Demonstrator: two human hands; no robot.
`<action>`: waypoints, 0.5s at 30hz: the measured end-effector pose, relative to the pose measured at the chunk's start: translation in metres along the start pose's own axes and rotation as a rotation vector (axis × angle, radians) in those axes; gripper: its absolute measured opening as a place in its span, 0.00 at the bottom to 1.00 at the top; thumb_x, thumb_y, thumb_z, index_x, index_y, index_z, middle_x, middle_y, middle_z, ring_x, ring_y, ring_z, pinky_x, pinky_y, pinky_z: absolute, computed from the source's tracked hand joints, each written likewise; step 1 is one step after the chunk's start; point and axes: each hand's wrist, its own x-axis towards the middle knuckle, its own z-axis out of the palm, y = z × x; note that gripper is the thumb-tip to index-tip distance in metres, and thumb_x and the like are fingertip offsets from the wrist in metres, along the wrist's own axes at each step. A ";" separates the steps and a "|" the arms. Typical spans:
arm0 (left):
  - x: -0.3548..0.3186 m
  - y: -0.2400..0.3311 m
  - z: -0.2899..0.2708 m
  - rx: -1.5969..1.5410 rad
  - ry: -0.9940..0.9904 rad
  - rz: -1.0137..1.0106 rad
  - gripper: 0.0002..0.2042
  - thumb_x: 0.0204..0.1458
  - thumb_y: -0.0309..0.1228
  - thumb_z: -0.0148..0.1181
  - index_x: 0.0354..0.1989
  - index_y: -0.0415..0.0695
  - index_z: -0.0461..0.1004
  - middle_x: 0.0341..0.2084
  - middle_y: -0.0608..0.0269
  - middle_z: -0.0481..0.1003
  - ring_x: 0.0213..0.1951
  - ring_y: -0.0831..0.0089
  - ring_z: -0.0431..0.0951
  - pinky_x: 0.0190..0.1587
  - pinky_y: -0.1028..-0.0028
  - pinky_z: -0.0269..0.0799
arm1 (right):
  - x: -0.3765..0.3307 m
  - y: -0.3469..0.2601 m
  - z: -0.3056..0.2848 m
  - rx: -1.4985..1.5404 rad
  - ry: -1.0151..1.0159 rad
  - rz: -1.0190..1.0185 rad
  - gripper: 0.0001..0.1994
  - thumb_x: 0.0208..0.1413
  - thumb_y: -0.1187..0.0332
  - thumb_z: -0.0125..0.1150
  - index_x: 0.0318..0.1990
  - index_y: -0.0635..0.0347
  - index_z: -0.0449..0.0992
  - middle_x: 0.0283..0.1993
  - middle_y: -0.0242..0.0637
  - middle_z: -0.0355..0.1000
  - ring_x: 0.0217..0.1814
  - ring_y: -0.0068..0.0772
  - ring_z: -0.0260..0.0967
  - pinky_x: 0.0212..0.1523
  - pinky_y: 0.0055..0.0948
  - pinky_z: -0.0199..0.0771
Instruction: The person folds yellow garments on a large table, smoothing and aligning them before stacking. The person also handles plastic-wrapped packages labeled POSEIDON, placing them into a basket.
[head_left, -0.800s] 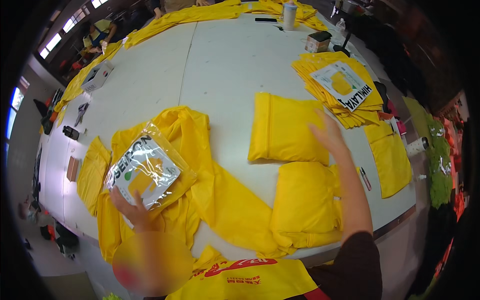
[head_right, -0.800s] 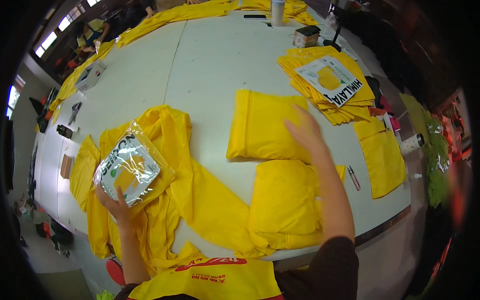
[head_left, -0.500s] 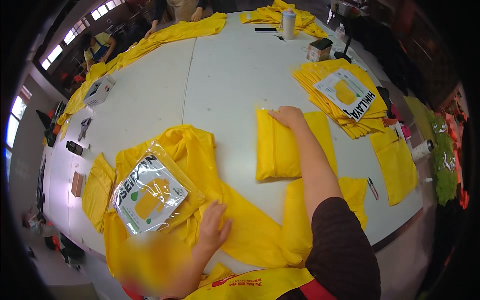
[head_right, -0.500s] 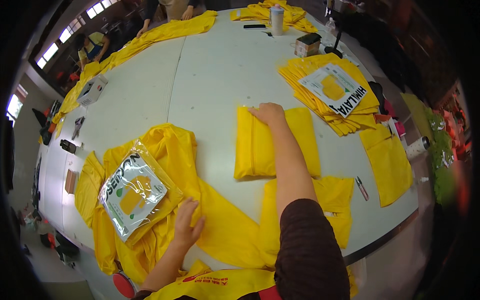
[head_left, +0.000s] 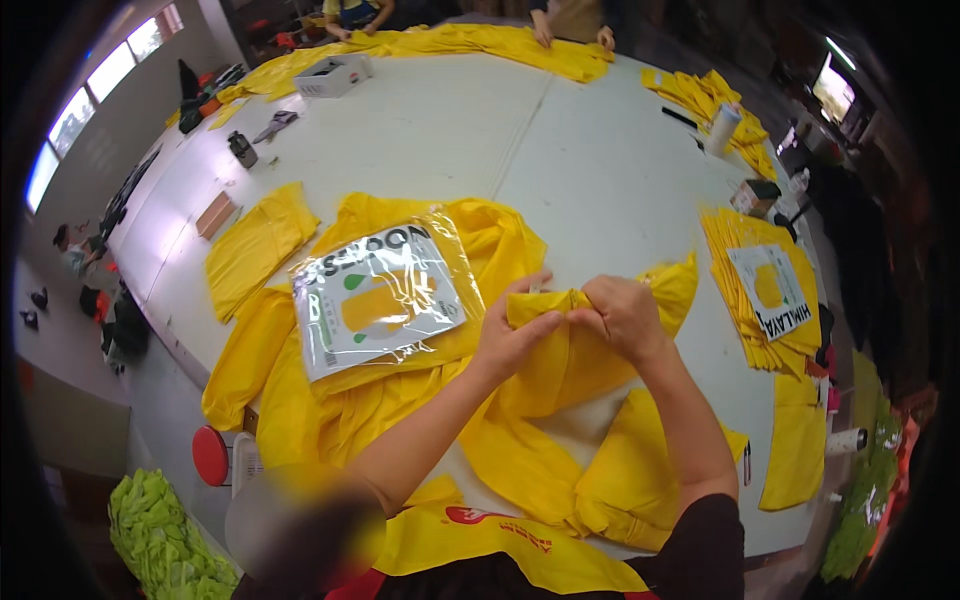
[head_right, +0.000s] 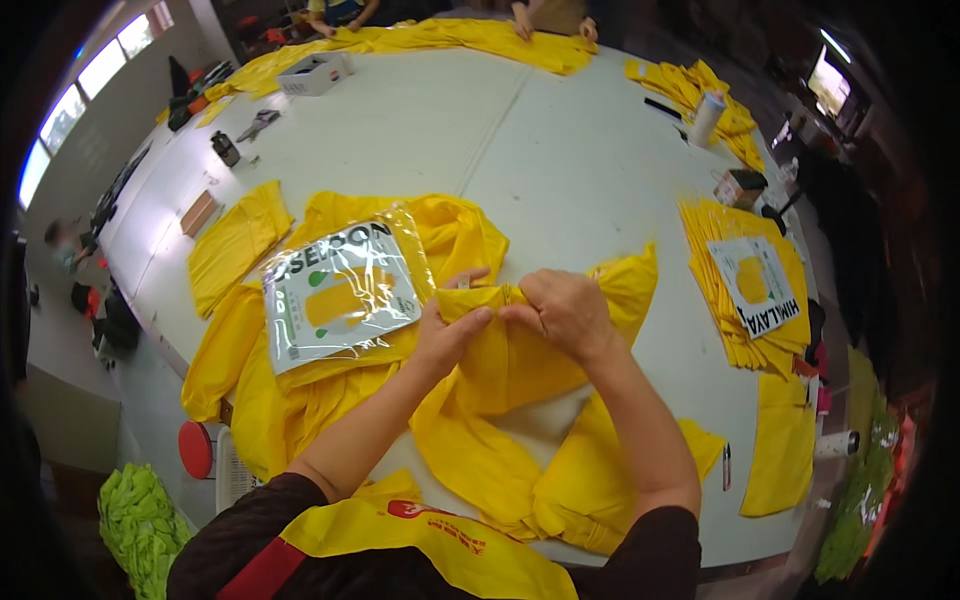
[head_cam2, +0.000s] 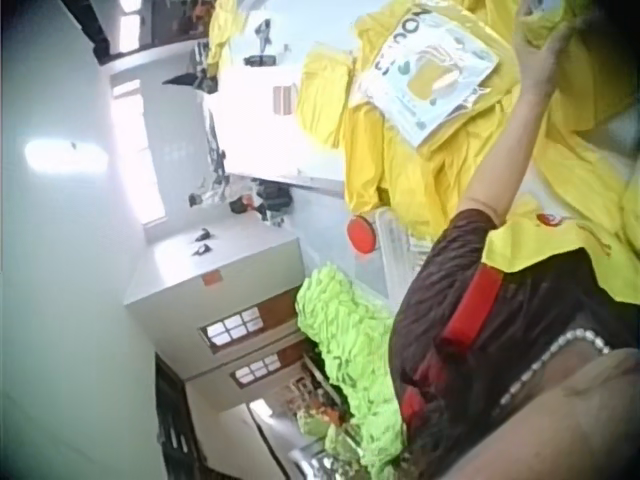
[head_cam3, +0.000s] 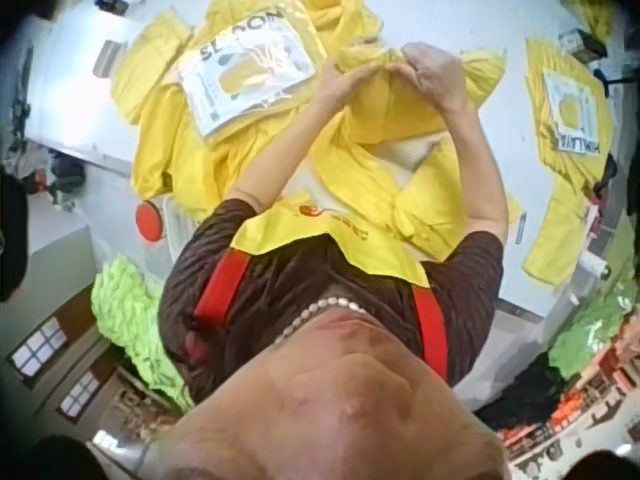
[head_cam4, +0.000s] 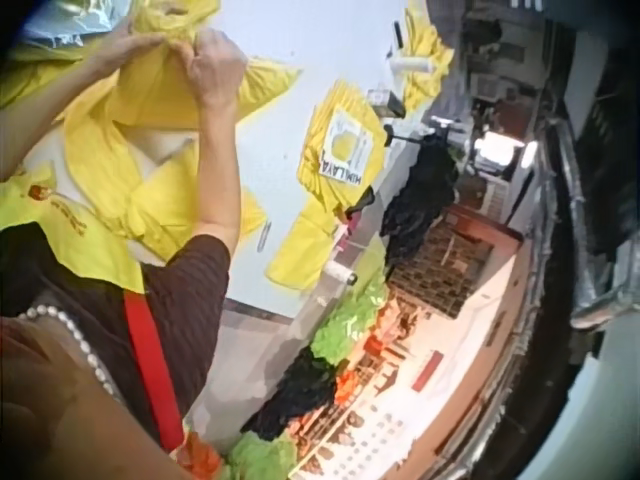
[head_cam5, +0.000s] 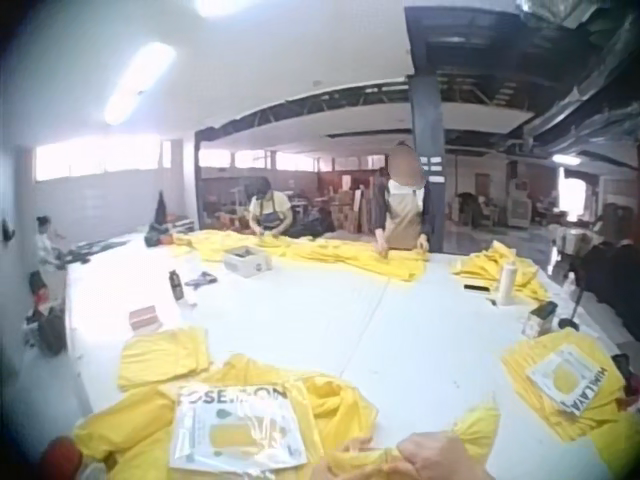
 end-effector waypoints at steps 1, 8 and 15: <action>-0.006 0.018 -0.001 0.065 0.020 -0.027 0.21 0.50 0.32 0.60 0.51 0.37 0.65 0.39 0.66 0.71 0.40 0.81 0.69 0.44 0.80 0.66 | 0.003 -0.011 0.000 0.042 0.065 -0.012 0.13 0.49 0.57 0.60 0.26 0.56 0.69 0.23 0.38 0.66 0.25 0.43 0.66 0.23 0.36 0.65; -0.078 0.073 -0.036 0.086 0.242 0.036 0.08 0.53 0.29 0.56 0.37 0.37 0.75 0.29 0.70 0.74 0.32 0.85 0.70 0.35 0.83 0.67 | 0.020 -0.091 0.021 0.147 0.365 -0.239 0.09 0.42 0.69 0.65 0.32 0.56 0.74 0.28 0.32 0.70 0.28 0.36 0.68 0.26 0.31 0.67; -0.120 0.060 -0.072 -0.173 0.258 0.009 0.09 0.53 0.27 0.54 0.39 0.36 0.74 0.33 0.66 0.75 0.34 0.81 0.73 0.37 0.80 0.70 | 0.029 -0.147 0.023 0.078 0.118 -0.322 0.13 0.39 0.73 0.66 0.36 0.58 0.74 0.32 0.35 0.71 0.32 0.38 0.68 0.33 0.30 0.71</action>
